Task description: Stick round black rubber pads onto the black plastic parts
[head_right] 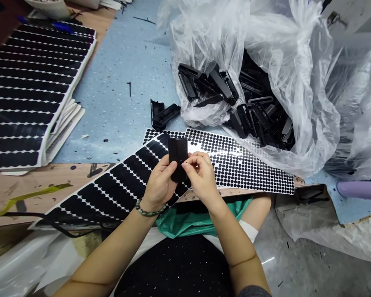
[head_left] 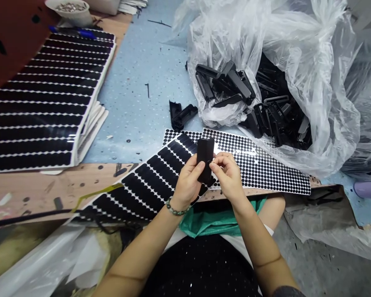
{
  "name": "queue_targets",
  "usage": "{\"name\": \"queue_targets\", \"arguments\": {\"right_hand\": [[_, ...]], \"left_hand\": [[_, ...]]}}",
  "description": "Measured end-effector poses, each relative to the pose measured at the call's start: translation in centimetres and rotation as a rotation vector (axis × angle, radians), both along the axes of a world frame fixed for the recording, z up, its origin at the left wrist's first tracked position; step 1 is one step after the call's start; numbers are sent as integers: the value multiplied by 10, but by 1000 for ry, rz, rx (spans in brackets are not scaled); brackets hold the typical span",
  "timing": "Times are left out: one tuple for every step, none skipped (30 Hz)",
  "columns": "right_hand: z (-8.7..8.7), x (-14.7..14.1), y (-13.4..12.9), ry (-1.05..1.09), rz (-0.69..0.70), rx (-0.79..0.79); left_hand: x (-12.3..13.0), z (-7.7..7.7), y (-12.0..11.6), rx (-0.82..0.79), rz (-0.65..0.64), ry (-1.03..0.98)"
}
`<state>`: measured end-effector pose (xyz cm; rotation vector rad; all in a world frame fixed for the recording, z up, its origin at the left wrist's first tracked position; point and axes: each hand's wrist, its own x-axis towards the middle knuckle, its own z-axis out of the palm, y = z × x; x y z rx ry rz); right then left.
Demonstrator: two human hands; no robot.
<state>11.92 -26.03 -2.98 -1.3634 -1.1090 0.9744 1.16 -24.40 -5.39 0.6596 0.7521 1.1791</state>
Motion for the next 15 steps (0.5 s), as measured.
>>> {"name": "queue_targets", "arguments": {"right_hand": [[-1, 0, 0, -16, 1, -12], [-3, 1, 0, -29, -2, -26], [-5, 1, 1, -39, -12, -44], [-8, 2, 2, -43, -26, -70], [-11, 3, 4, -43, -40, -103], [-13, 5, 6, -44, -49, -142], [-16, 7, 9, -57, -52, -179], [-19, 8, 12, -89, -53, -206], [-22, 10, 15, -143, -53, -222], [-24, 10, 18, -216, -46, -226], [-27, 10, 21, -302, -30, -225], [-29, 8, 24, -389, -7, -222], [-32, 5, 27, -468, 19, -214], [-35, 2, 30, -533, 42, -200], [-37, -2, 33, -584, 57, -179]], "left_hand": [[-1, -1, -1, 0, 2, 18], [-1, -1, -1, 0, 1, 34], [-3, -1, -2, 0, -6, 45], [-4, -1, -2, -2, -19, 51], [-7, -1, -2, -5, -32, 53], [-10, -2, -1, -11, -39, 53], [-14, -3, 1, -20, -31, 54], [-18, -5, 3, -30, -5, 59], [-22, -8, 6, -41, 36, 69], [-27, -11, 10, -54, 81, 82], [-30, -16, 14, -68, 118, 97], [-33, -21, 17, -83, 141, 111], [-34, -26, 20, -98, 149, 124], [-35, -31, 22, -111, 148, 135], [-35, -35, 24, -122, 146, 143]]}}
